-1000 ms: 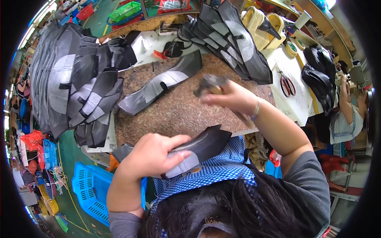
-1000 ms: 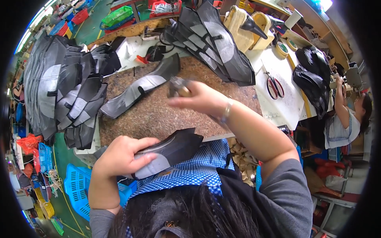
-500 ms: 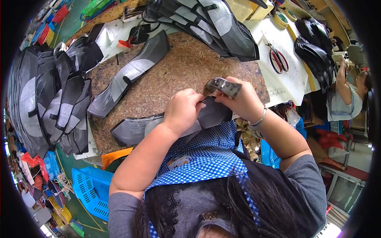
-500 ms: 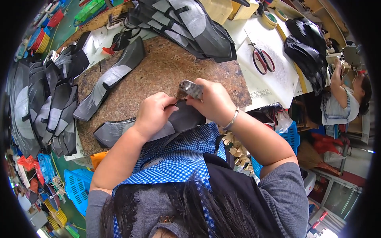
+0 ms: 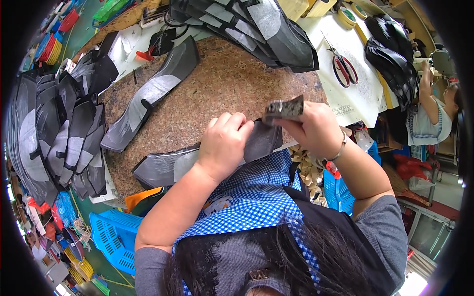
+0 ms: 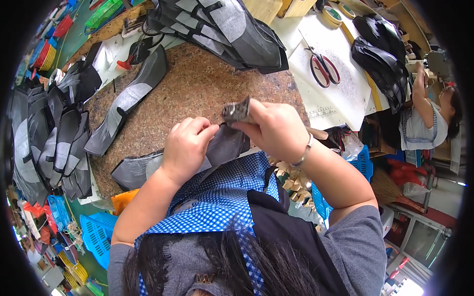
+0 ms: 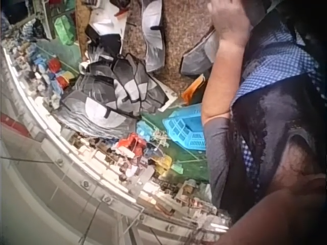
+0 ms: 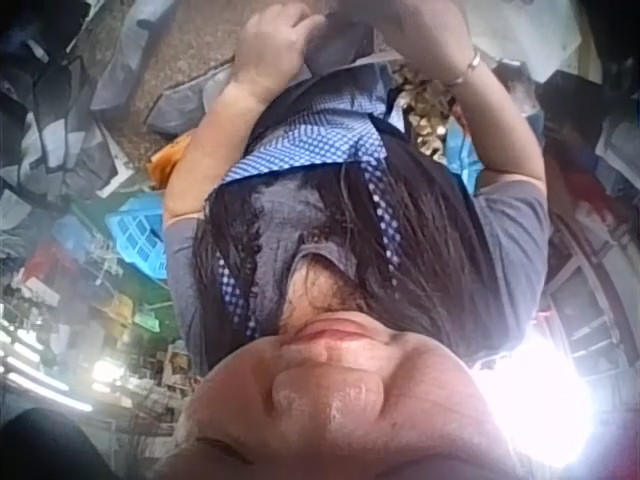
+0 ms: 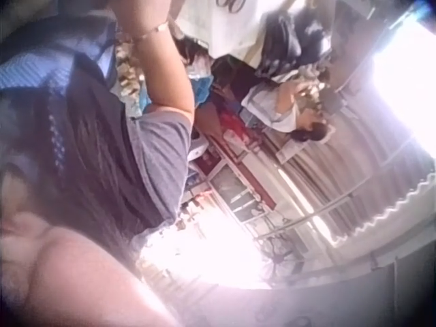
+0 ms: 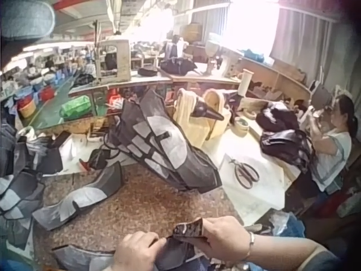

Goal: Hammering pre-cut shoe upper components to flatten seams and prepare them for assembly.

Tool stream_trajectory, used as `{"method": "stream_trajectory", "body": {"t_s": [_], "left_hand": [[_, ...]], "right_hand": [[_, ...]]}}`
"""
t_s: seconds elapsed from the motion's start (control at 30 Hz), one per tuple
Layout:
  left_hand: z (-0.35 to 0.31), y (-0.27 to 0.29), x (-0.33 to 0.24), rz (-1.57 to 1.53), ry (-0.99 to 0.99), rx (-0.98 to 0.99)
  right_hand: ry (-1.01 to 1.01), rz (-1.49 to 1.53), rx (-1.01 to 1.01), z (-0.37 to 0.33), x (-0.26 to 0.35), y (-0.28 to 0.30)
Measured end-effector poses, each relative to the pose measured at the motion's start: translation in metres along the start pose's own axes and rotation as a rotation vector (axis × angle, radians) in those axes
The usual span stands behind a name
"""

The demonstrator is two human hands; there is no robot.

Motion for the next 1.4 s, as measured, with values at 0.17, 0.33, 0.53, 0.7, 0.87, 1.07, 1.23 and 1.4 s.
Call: {"method": "stream_trajectory", "body": {"t_s": [0.17, 0.33, 0.53, 0.7, 0.87, 1.07, 1.23, 1.4], "left_hand": [[-0.004, -0.001, -0.009, 0.073, -0.013, 0.044], [-0.007, 0.0, -0.004, 0.086, -0.007, -0.023], [-0.009, 0.0, -0.011, 0.046, 0.096, -0.042], [-0.017, -0.02, -0.035, 0.351, 0.057, 0.067], [-0.019, 0.004, -0.019, 0.213, 0.102, 0.032], [-0.03, 0.007, -0.019, 0.048, 0.144, 0.01], [-0.04, 0.03, 0.009, -0.365, 0.385, 0.077], [-0.048, 0.02, -0.014, 0.003, 0.13, 0.002]], "right_hand": [[-0.036, -0.123, -0.025, 0.006, 0.011, -0.004], [-0.035, -0.148, 0.069, -0.006, 0.016, -0.013], [-0.005, -0.061, -0.065, -0.003, 0.015, -0.015], [-0.041, -0.156, -0.036, -0.005, 0.017, -0.023], [-0.011, -0.204, 0.029, -0.009, 0.025, -0.024], [0.038, -0.113, -0.086, -0.003, 0.029, -0.021], [0.017, -0.174, 0.079, -0.002, 0.035, -0.03], [0.082, -0.044, -0.045, -0.001, 0.039, -0.029]]}}
Point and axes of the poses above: each hand's wrist, its own z-axis towards the middle knuckle, its own y-axis out of the back of the hand, x = y × z, the point moved 1 cm from there along z, towards the middle knuckle, and after that the axes turned 12 degrees about -y, right-handed, at the moved point
